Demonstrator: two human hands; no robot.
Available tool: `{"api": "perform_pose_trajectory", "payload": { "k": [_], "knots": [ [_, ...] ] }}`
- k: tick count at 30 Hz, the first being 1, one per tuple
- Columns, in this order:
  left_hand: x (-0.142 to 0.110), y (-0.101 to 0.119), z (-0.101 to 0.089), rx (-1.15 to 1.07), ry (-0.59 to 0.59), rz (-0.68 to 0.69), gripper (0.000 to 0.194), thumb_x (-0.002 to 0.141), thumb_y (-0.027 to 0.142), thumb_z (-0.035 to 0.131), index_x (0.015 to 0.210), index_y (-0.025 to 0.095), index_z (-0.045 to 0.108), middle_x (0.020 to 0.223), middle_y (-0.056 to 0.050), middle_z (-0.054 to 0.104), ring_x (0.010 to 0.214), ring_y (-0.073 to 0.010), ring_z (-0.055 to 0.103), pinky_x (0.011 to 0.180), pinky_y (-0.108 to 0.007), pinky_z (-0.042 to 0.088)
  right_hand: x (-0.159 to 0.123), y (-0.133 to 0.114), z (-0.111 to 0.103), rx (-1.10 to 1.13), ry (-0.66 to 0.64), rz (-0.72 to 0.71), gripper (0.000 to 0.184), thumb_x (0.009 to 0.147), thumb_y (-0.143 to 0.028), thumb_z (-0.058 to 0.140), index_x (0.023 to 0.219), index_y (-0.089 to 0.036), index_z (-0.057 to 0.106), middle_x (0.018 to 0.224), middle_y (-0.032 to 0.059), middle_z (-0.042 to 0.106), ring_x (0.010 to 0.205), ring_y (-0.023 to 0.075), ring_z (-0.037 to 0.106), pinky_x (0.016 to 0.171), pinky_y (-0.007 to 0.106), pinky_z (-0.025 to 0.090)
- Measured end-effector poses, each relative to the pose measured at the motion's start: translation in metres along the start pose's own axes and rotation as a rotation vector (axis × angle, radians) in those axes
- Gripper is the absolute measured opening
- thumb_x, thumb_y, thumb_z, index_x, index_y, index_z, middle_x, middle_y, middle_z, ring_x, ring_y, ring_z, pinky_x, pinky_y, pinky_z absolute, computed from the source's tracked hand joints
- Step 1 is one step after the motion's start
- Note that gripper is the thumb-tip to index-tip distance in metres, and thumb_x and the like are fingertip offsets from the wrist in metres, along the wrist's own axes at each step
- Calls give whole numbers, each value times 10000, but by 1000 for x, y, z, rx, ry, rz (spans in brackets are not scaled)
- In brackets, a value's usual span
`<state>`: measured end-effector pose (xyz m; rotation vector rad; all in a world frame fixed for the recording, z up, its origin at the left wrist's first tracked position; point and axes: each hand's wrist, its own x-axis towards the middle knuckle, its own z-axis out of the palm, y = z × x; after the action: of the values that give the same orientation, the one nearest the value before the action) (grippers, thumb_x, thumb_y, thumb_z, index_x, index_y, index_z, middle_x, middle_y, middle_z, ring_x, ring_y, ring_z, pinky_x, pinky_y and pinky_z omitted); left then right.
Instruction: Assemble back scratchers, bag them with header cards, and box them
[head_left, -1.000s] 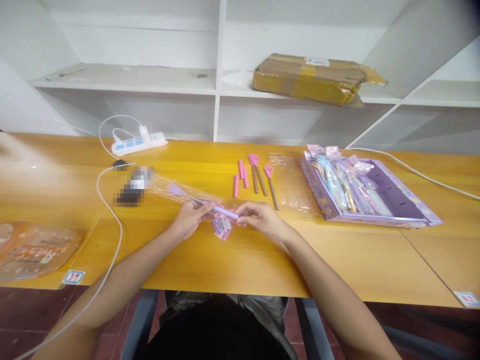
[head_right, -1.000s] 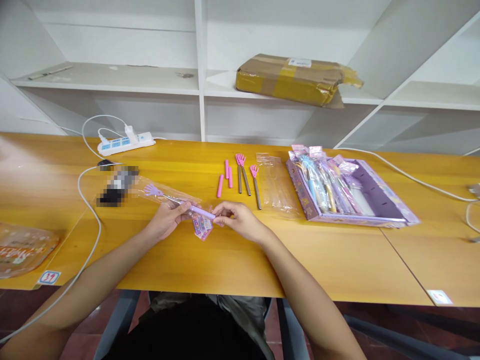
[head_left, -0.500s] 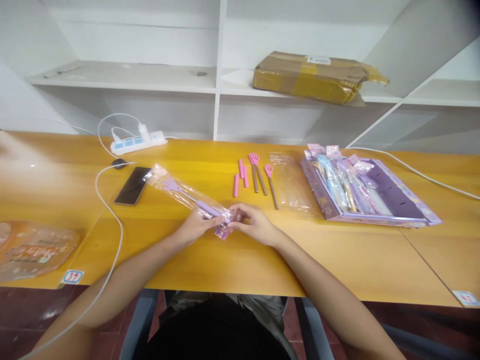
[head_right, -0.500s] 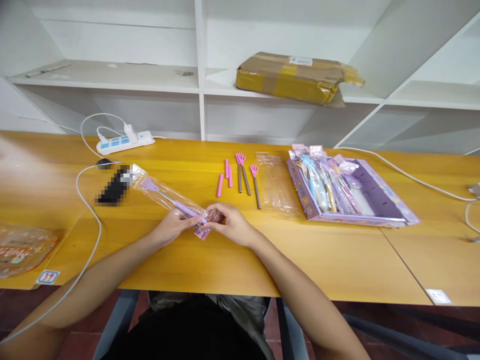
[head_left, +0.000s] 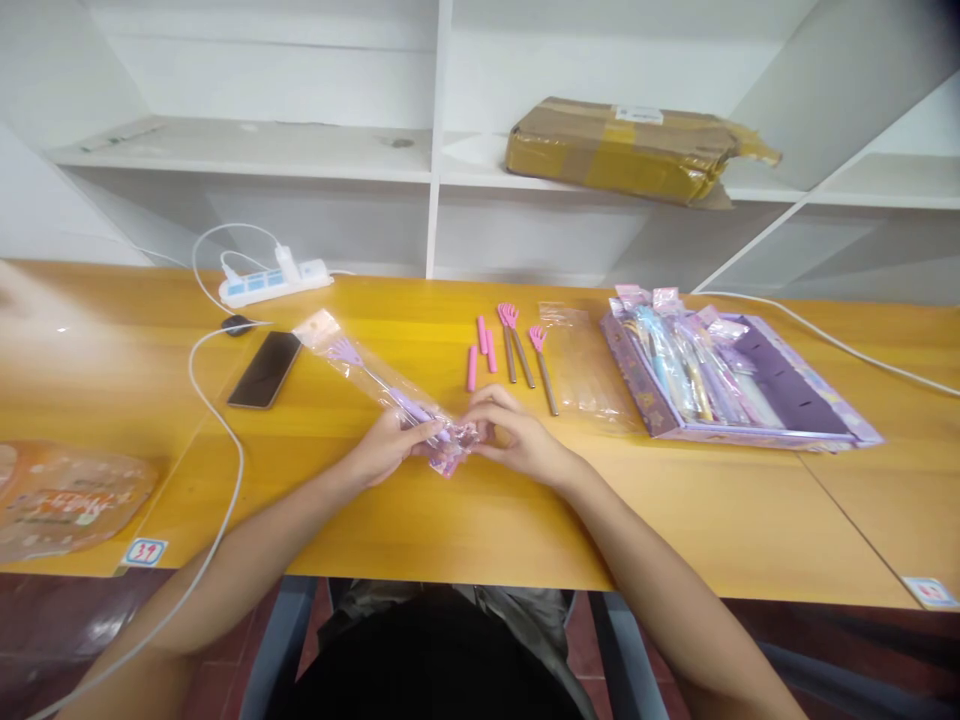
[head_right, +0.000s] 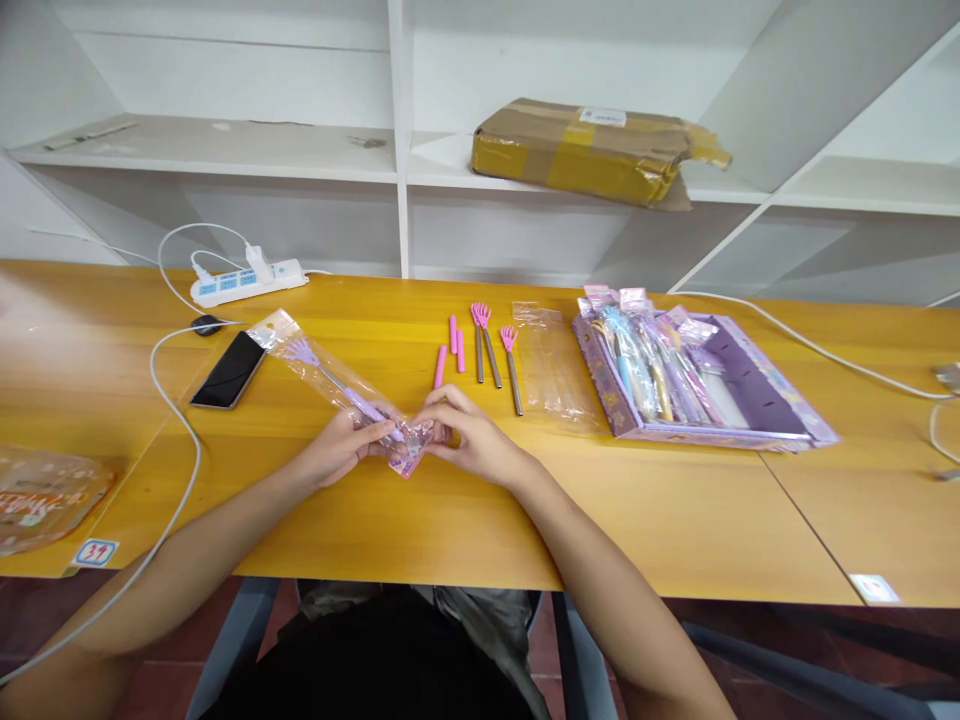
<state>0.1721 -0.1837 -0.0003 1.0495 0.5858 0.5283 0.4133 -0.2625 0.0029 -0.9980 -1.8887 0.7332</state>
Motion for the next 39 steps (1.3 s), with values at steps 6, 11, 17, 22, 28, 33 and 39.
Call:
{"api": "perform_pose_trajectory", "payload": {
  "k": [6,11,17,22,28,33,39],
  "knots": [
    [0,1,0,29,-31,-18,409,826,429,887,1038,117,726,943,-101,768,818,-197,741,761,-331,624,4,-8,-1,-34,27,-83,75,1006,-223,696,1020,-235,768,1127,77,558,1029,201,645,909,373,582],
    [0,-2,1,105,-99,0,425,837,465,872,1028,110,738,930,-103,753,827,-209,733,760,-335,611,2,-6,9,17,17,-42,71,1037,-270,662,1040,-226,718,1043,75,679,905,184,653,768,323,551],
    [-1,-7,6,108,-179,-5,420,909,512,789,1021,119,696,890,-92,722,783,-193,713,730,-323,588,1,-1,22,-40,71,38,116,1051,-327,643,1032,-220,682,925,35,688,731,142,591,685,289,498],
    [0,-11,6,166,-211,47,398,861,466,846,988,131,672,831,-52,685,735,-165,676,685,-291,552,1,-1,22,-45,111,91,128,1042,-344,645,1010,-224,674,889,27,687,674,136,586,641,284,502],
    [-2,-15,8,253,-172,72,393,844,464,852,942,128,673,796,-49,674,708,-156,640,638,-268,505,1,0,25,-122,147,55,141,1032,-365,650,1002,-228,669,834,21,650,653,139,574,622,290,510],
    [-4,-15,12,307,-130,81,360,856,460,834,871,131,691,751,-39,676,681,-145,618,630,-259,482,-1,-1,31,-113,169,14,123,1020,-353,678,1038,-232,673,858,27,654,669,139,579,618,285,515],
    [-5,-12,10,261,-126,68,319,868,425,825,908,126,723,803,-54,705,719,-159,657,682,-283,528,-3,-4,35,66,299,74,245,967,-363,766,1129,-232,639,814,-7,655,655,131,586,625,285,516]
  ]
}}
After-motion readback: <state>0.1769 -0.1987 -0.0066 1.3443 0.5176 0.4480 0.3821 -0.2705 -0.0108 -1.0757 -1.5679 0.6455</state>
